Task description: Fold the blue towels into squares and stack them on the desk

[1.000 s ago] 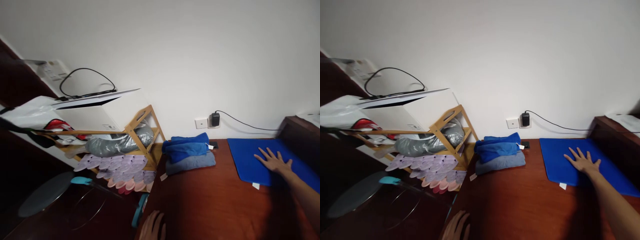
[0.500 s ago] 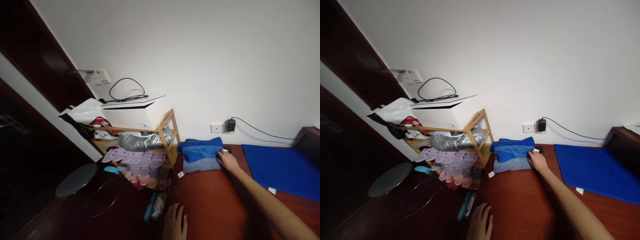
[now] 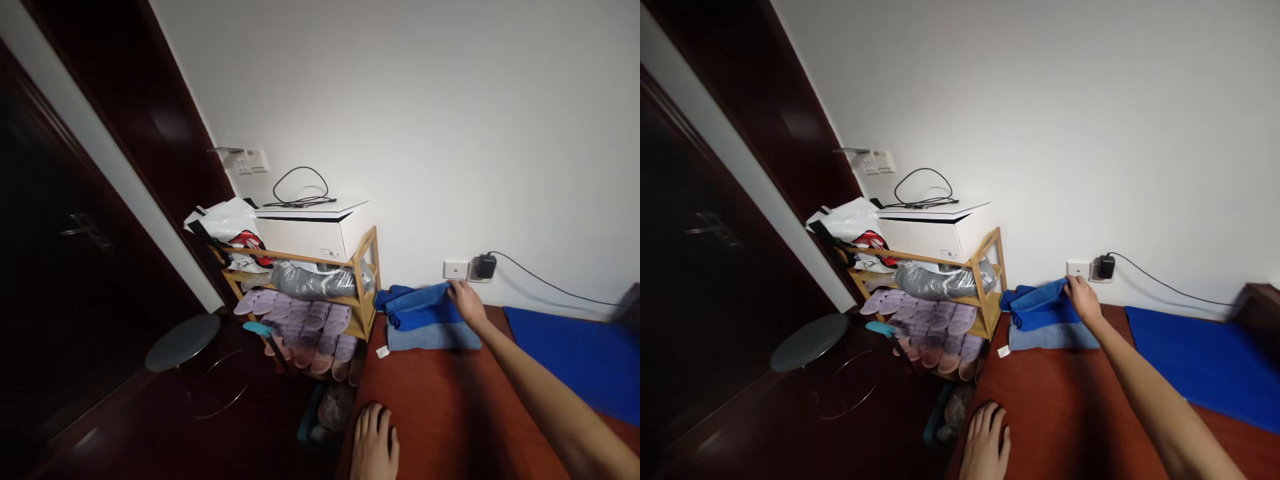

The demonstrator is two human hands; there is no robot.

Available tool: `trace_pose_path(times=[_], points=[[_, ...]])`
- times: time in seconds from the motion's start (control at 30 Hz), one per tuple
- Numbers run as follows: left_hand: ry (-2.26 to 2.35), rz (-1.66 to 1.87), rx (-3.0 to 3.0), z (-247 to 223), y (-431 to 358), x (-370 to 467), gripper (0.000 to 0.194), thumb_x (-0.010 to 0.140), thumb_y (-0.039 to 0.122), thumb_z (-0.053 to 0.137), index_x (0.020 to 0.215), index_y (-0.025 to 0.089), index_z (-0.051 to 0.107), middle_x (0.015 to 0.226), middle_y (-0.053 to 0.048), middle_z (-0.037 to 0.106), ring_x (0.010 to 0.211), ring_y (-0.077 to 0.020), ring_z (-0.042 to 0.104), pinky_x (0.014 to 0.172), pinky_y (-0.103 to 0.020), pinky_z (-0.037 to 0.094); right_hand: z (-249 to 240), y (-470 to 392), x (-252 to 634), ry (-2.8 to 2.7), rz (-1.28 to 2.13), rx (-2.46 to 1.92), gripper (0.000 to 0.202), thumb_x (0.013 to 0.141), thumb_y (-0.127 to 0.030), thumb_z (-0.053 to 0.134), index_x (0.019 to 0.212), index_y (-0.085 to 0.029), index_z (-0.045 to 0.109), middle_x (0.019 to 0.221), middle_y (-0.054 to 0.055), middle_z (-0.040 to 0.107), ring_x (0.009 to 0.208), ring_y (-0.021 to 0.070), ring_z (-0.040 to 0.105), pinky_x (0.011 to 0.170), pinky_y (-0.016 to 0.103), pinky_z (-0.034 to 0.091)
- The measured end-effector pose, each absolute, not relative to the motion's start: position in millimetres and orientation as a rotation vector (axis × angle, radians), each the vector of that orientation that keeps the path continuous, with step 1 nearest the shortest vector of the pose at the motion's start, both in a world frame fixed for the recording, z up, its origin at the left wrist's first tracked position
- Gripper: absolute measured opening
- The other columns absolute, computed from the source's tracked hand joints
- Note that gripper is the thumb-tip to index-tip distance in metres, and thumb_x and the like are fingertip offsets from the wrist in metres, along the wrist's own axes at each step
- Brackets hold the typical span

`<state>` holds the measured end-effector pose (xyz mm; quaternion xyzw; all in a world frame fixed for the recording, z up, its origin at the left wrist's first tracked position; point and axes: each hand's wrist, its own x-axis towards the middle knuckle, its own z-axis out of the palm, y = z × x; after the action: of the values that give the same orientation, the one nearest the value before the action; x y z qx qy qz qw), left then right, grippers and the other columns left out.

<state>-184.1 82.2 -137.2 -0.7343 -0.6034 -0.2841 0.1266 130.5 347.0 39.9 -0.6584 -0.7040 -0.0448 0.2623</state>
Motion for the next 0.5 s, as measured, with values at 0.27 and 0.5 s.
trace_pose_path(times=[0.27,0.5], points=[[-1.876,-1.013,-2.262,-109,74,-186,0.036,0.094,0.018,0.049,0.121,0.025,0.071,0.125,-0.007,0.072,0.120,-0.0280,0.066,0.105,-0.049,0.053,198,221,142,-1.537,0.076,-1.460,0.039,0.089,-0.043,0.053,0.113,-0.018,0.071,0.090,0.009,0.076,0.076,0.0238,0.068,0.073,0.034,0.051],[-1.974,-2.094,-2.587,7,21,-85,0.039,0.098,0.055,0.054,0.108,0.024,0.076,0.106,-0.011,0.078,0.098,-0.0272,0.072,0.090,-0.041,0.058,237,88,159,-1.583,0.775,-1.429,0.032,0.080,-0.048,0.057,0.084,-0.018,0.067,0.051,-0.006,0.053,0.044,0.0106,0.043,0.045,0.025,0.032]])
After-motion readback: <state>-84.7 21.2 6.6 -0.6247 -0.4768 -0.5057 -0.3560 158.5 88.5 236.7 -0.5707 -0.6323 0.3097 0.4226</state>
